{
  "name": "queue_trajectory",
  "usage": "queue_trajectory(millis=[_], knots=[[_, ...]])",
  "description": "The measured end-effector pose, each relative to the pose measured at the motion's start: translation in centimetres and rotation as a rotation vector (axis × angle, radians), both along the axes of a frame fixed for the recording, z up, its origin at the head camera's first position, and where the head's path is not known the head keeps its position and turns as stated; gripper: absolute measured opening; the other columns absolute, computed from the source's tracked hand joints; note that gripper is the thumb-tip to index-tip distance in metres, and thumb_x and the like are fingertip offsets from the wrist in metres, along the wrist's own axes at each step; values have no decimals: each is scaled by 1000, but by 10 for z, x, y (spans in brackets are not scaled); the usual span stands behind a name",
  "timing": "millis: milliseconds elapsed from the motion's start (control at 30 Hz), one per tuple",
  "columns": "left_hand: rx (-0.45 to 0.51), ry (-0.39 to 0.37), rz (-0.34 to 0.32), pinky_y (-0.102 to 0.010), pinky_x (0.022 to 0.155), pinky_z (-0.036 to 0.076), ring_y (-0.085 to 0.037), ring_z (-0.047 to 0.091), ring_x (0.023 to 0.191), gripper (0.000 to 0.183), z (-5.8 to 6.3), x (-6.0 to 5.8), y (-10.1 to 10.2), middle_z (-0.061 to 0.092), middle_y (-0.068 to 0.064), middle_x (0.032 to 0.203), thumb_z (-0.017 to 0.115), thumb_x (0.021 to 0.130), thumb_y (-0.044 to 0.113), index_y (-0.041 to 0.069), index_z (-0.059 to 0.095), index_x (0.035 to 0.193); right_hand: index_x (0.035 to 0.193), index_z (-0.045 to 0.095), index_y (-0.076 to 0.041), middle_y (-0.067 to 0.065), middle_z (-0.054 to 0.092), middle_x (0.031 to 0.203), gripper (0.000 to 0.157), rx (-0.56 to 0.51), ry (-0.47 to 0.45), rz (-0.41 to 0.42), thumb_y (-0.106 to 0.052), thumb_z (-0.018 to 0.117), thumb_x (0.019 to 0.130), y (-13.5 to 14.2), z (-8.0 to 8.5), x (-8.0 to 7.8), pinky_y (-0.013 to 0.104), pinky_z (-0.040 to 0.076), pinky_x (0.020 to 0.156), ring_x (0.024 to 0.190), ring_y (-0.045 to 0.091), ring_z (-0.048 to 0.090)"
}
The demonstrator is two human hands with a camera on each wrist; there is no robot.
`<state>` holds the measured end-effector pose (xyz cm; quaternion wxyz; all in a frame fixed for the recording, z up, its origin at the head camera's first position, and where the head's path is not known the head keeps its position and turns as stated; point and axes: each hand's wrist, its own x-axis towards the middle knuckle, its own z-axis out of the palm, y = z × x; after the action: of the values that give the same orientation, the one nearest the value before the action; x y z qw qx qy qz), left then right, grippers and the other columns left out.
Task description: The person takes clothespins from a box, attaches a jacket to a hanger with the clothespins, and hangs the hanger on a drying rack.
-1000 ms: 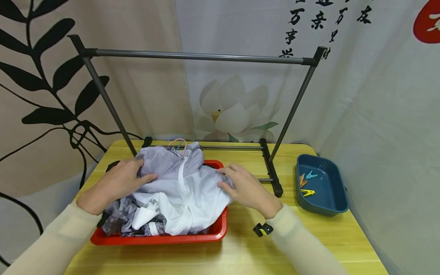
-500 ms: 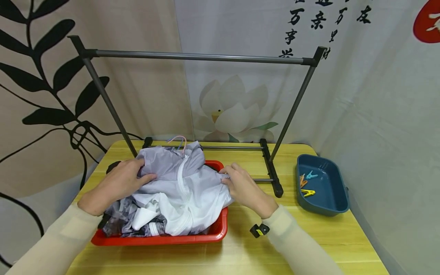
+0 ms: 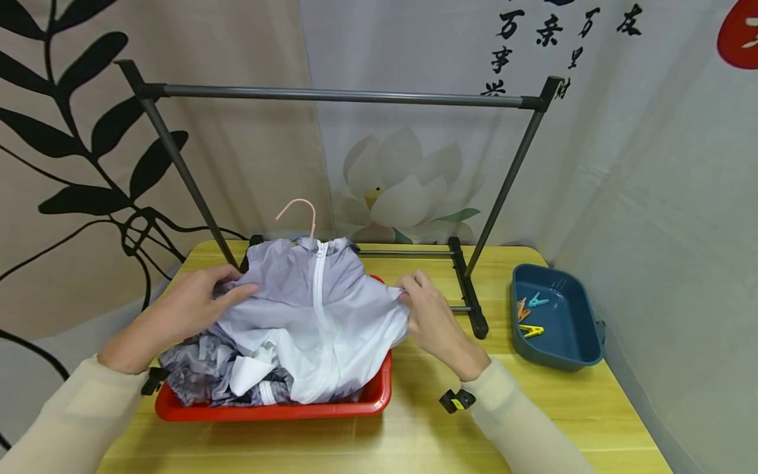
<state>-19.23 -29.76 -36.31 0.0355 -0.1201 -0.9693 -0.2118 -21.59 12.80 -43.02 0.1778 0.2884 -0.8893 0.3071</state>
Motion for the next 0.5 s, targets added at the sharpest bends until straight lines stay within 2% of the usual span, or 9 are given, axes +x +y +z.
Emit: queue_trajectory(millis=[100,167,233,333,433,500], knots=[[11,81,-24,-33,74,43,-18,56,84,26,1,4,-7,62,-2,85,77,115,35,13,72,102,113,66,1,15,62,106,16,-15,24,-13,15,61,107,4,2,1,34,56,74,86,23,59],[10,156,-44,-31,72,38,-16,50,81,27,1,7,-8,50,2,80,79,113,26,18,63,93,113,64,1,14,61,106,13,-6,23,-11,13,59,109,7,4,1,33,54,72,85,23,58],[6,247,-60,-30,72,37,-15,47,80,27,1,10,-9,47,4,81,81,111,19,19,62,92,116,63,1,14,63,106,9,6,1,15,8,58,113,10,7,1,34,54,72,86,24,59],[4,354,-64,-29,69,37,-15,45,77,24,3,12,-5,48,1,84,83,108,12,18,65,92,126,66,0,15,75,115,10,5,-31,77,-1,59,118,13,13,1,40,63,81,96,27,72],[20,424,-65,-28,65,36,-15,44,74,22,6,13,0,48,-2,85,83,106,6,15,68,93,133,70,1,16,81,123,18,-12,-27,132,-6,62,119,14,18,0,48,68,93,106,29,80],[30,459,-65,-28,65,36,-14,44,74,21,8,13,2,51,-4,87,85,103,3,12,69,93,132,74,0,16,82,122,18,-13,9,145,-5,64,118,12,20,-1,49,69,96,108,30,82]])
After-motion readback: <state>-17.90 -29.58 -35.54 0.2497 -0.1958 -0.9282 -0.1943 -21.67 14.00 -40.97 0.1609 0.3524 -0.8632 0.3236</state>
